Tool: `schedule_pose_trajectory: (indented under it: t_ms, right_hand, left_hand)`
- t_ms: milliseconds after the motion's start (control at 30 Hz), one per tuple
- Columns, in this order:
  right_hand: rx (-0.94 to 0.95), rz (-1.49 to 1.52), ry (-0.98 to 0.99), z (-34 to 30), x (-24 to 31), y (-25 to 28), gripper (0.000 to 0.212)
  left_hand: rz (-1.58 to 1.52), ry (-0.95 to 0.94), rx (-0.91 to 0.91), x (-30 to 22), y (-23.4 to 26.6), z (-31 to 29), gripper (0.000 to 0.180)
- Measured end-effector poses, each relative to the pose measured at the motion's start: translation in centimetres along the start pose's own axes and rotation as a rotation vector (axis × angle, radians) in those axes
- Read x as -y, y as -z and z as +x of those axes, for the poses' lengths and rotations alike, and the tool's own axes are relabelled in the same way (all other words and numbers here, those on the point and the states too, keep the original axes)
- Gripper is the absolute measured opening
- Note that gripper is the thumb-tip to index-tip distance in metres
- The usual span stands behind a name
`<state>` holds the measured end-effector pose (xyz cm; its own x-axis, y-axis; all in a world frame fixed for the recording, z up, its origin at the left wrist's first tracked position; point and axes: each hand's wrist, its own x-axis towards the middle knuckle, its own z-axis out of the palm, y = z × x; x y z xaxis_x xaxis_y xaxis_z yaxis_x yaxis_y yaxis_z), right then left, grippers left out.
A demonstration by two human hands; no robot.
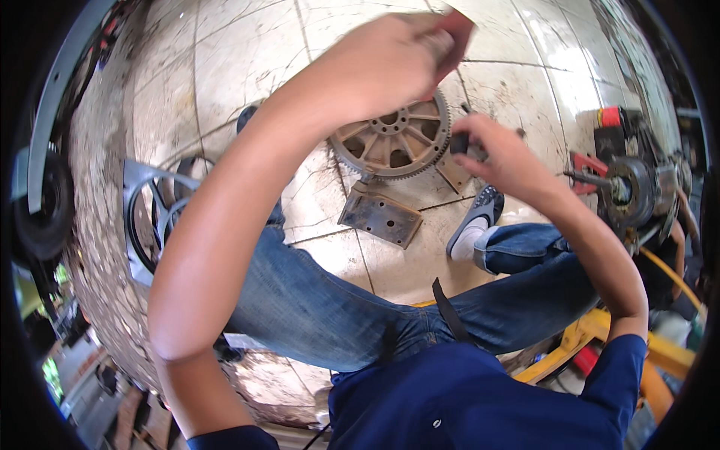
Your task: The person sits on the floor and uses a sanding block to smooth the surface of a small cylindrical metal part. They repeatedly rub the part against the sandpaper, rotate it to cover different sides, and occasionally inspect the surface.
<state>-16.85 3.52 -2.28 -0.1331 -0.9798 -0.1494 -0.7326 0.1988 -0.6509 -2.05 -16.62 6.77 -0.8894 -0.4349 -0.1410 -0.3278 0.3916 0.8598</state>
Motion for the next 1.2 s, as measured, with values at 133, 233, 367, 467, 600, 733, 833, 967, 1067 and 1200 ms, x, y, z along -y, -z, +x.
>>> schedule_pose_trajectory:
  t_ms: [133, 233, 367, 467, 600, 733, 833, 967, 1067, 1200]
  right_hand:
    - [0.323, -0.521, 0.159, 2.3, -3.8, -7.4, 0.045]
    - [0.289, -0.491, 0.099, 5.2, -6.5, -13.1, 0.045]
    - [0.050, -0.315, -0.051, 6.4, -8.1, -18.3, 0.039]
    - [-0.027, -0.278, -0.133, 5.3, -8.1, -21.0, 0.036]
    - [-0.119, -0.147, -0.117, 5.5, -8.0, -22.5, 0.028]
    - [-0.133, -0.119, -0.187, 5.1, -9.1, -22.0, 0.029]
    - [-0.177, -0.115, -0.166, 4.5, -9.6, -22.1, 0.031]
    - [-0.192, -0.099, -0.223, 3.6, -10.0, -21.9, 0.031]
    - [-0.206, -0.068, -0.262, 3.5, -9.2, -21.9, 0.029]
    - [-0.221, -0.075, -0.228, 3.5, -9.6, -21.9, 0.033]
  left_hand:
    - [0.413, -0.124, 0.328, 2.9, 1.4, -0.1, 0.039]
    - [0.526, 0.021, 0.416, 1.5, 2.4, -1.2, 0.040]
    - [0.582, -0.016, 0.411, 1.8, 3.1, -1.7, 0.040]
    - [0.550, -0.038, 0.352, 1.4, 3.4, -1.3, 0.038]
    - [0.478, -0.045, 0.207, 2.3, 5.1, -2.3, 0.037]
    - [0.420, 0.058, 0.010, 2.0, 6.4, -2.4, 0.039]
    - [0.352, 0.012, -0.067, 2.7, 5.9, -2.7, 0.034]
    - [0.287, -0.025, -0.043, 3.6, 5.2, -2.4, 0.032]
    - [0.299, -0.070, 0.044, 4.4, 4.8, -2.2, 0.035]
    - [0.432, -0.016, 0.214, 3.8, 4.7, -1.6, 0.039]
